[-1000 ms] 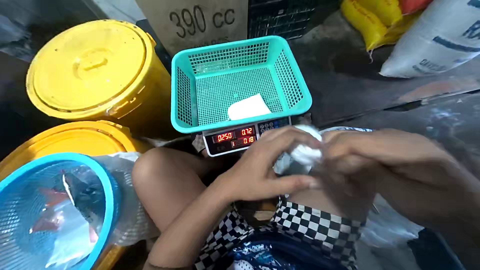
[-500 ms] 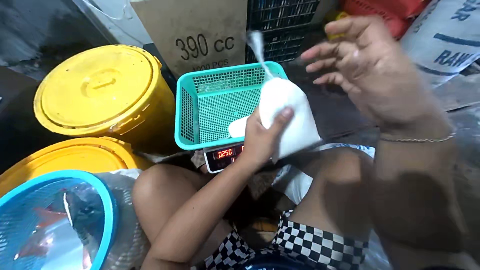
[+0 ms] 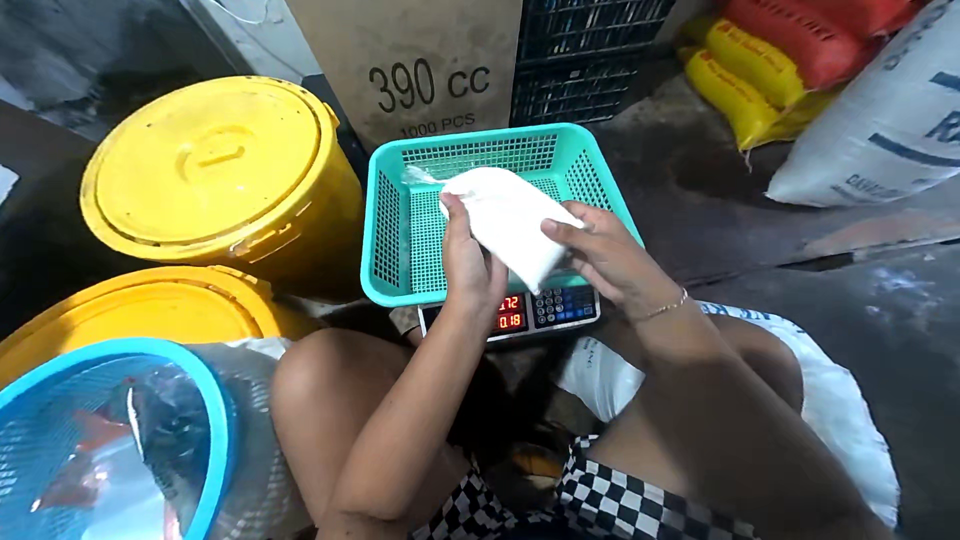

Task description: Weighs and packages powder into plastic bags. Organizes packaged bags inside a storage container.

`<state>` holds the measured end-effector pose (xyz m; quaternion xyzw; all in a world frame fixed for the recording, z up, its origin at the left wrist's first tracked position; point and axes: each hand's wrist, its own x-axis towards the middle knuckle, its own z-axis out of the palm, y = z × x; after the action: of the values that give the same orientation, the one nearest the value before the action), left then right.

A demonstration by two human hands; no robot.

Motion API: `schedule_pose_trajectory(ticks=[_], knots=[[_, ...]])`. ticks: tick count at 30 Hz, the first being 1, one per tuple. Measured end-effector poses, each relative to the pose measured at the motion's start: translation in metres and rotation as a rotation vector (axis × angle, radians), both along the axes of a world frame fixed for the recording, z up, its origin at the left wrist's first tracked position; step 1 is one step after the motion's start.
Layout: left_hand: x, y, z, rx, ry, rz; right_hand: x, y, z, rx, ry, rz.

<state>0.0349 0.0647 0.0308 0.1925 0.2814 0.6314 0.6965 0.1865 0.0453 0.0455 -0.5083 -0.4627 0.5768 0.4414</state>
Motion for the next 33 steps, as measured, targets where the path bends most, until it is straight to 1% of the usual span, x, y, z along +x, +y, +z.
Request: schedule_pose_trajectory(ticks=[1, 2, 3, 5, 6, 7, 9, 11, 12, 13, 14, 15, 16, 17, 19, 21, 23, 26, 28, 31, 33], knots=[[0.0, 0.004, -0.002, 0.02, -0.014, 0.009, 0.002, 0.007, -0.005, -0.049, 0.089, -0.008], [-0.002, 0.01, -0.002, 0.038, -0.01, 0.011, 0.004, 0.013, -0.008, -0.072, 0.126, -0.028], [-0.005, 0.018, -0.002, 0.046, 0.039, 0.001, 0.007, 0.02, -0.009, -0.078, 0.127, -0.051], [-0.022, 0.029, -0.001, 0.065, 0.263, -0.075, 0.018, 0.032, -0.003, -0.055, 0.062, -0.073], [-0.032, 0.033, 0.001, 0.052, 0.381, -0.122, 0.027, 0.037, -0.001, -0.054, 0.027, -0.042], [-0.042, 0.036, 0.002, 0.04, 0.509, -0.173, 0.036, 0.043, 0.001, -0.07, -0.002, 0.01], [-0.063, 0.04, -0.001, 0.083, 0.889, -0.361, 0.051, 0.055, -0.003, -0.122, -0.098, 0.141], [-0.082, 0.048, -0.008, 0.077, 1.344, -0.608, 0.059, 0.066, -0.015, -0.169, -0.35, 0.276], [-0.087, 0.052, -0.014, 0.019, 1.515, -0.672, 0.059, 0.069, -0.026, -0.194, -0.508, 0.331], [-0.088, 0.056, -0.021, -0.053, 1.618, -0.695, 0.06, 0.073, -0.041, -0.205, -0.652, 0.361], [-0.086, 0.059, -0.027, -0.118, 1.661, -0.713, 0.058, 0.075, -0.055, -0.228, -0.737, 0.36], [-0.082, 0.061, -0.032, -0.161, 1.664, -0.755, 0.056, 0.077, -0.066, -0.248, -0.776, 0.344], [-0.077, 0.062, -0.036, -0.18, 1.64, -0.812, 0.052, 0.079, -0.068, -0.291, -0.767, 0.346], [-0.071, 0.062, -0.038, -0.177, 1.622, -0.876, 0.046, 0.08, -0.063, -0.342, -0.712, 0.362], [-0.061, 0.064, -0.042, -0.138, 1.641, -0.984, 0.042, 0.085, -0.06, -0.436, -0.532, 0.365], [-0.056, 0.065, -0.048, -0.06, 1.647, -1.006, 0.039, 0.085, -0.055, -0.534, -0.39, 0.339], [-0.052, 0.064, -0.047, -0.008, 1.605, -1.008, 0.033, 0.083, -0.051, -0.576, -0.287, 0.325], [-0.053, 0.064, -0.049, -0.019, 1.538, -1.006, 0.027, 0.079, -0.047, -0.587, -0.168, 0.336], [-0.056, 0.066, -0.051, -0.014, 1.522, -1.021, 0.026, 0.078, -0.05, -0.572, -0.13, 0.331], [-0.059, 0.069, -0.051, 0.006, 1.526, -1.005, 0.017, 0.076, -0.052, -0.524, -0.14, 0.321], [-0.062, 0.071, -0.05, 0.049, 1.511, -0.93, 0.008, 0.073, -0.047, -0.433, -0.221, 0.237]])
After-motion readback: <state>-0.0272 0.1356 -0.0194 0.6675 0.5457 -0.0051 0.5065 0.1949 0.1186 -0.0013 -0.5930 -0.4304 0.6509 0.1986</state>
